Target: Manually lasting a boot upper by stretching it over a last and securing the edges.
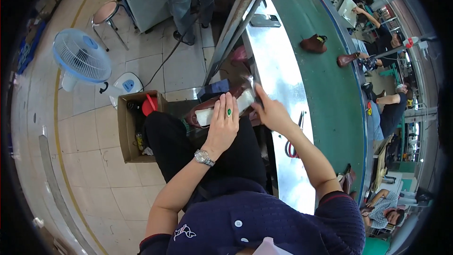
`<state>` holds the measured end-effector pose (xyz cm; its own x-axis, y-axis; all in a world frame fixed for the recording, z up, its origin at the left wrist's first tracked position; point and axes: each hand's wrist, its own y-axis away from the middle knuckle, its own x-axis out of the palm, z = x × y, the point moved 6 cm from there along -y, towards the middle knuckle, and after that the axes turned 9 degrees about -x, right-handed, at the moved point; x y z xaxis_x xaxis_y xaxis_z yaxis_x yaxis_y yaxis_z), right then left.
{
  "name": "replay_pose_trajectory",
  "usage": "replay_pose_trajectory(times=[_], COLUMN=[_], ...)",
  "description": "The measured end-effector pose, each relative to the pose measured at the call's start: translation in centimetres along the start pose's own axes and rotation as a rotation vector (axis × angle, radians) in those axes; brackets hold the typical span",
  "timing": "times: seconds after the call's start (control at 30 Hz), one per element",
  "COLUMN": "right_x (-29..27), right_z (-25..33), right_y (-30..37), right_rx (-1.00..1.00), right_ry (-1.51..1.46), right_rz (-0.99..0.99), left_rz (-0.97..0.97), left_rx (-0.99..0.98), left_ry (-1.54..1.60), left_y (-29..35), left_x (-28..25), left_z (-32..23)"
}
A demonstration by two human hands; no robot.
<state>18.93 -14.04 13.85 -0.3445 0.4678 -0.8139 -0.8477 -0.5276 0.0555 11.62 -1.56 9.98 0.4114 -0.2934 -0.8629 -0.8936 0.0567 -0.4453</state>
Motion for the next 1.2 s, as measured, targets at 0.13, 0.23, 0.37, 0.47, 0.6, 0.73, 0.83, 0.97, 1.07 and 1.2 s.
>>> replay_pose_trajectory(times=[0.13, 0.23, 0.37, 0.47, 0.6, 0.73, 0.83, 0.97, 1.07, 1.2], right_x=[-1.4, -1.0, 0.5, -0.3, 0.8, 0.0, -0.1, 2.4, 1.8, 0.4], right_z=[1.2, 1.4, 0.8, 3.1, 2.3, 4.3, 5.2, 2.7, 3.4, 5.0], right_y=[-0.5, 0.1, 0.2, 0.0, 0.9, 0.4, 0.8, 0.9, 0.6, -0.1], right_rx=[-0.083, -0.106, -0.021, -0.166, -0.131, -0.171, -0.209, -0.136, -0.128, -0.192], right_ry=[0.144, 0.029, 0.241, 0.313, 0.218, 0.307, 0.259, 0.327, 0.379, 0.353], right_rz=[0.098, -0.075, 0.107, 0.179, -0.001, 0.104, -0.006, 0.084, 0.158, 0.165], left_rz=[0.015, -0.005, 0.016, -0.024, -0.054, -0.083, -0.095, -0.056, 0.15, 0.204], left_rx=[-0.003, -0.003, 0.076, 0.046, 0.087, 0.053, 0.033, -0.048, -0.221, -0.153], left_ry=[-0.013, 0.021, -0.083, -0.033, -0.043, -0.015, -0.006, 0.252, -0.085, -0.107], left_y=[0.2, 0.2, 0.4, 1.0, 0.5, 0.9, 0.9, -0.5, -1.0, 0.4], left_x=[-0.1, -0.3, 0.2, 0.1, -0.3, 0.0, -0.4, -1.7, -3.0, -1.8], left_z=[0.3, 0.1, -0.1, 0.5, 0.0, 0.6, 0.5, 1.1, 2.9, 3.3])
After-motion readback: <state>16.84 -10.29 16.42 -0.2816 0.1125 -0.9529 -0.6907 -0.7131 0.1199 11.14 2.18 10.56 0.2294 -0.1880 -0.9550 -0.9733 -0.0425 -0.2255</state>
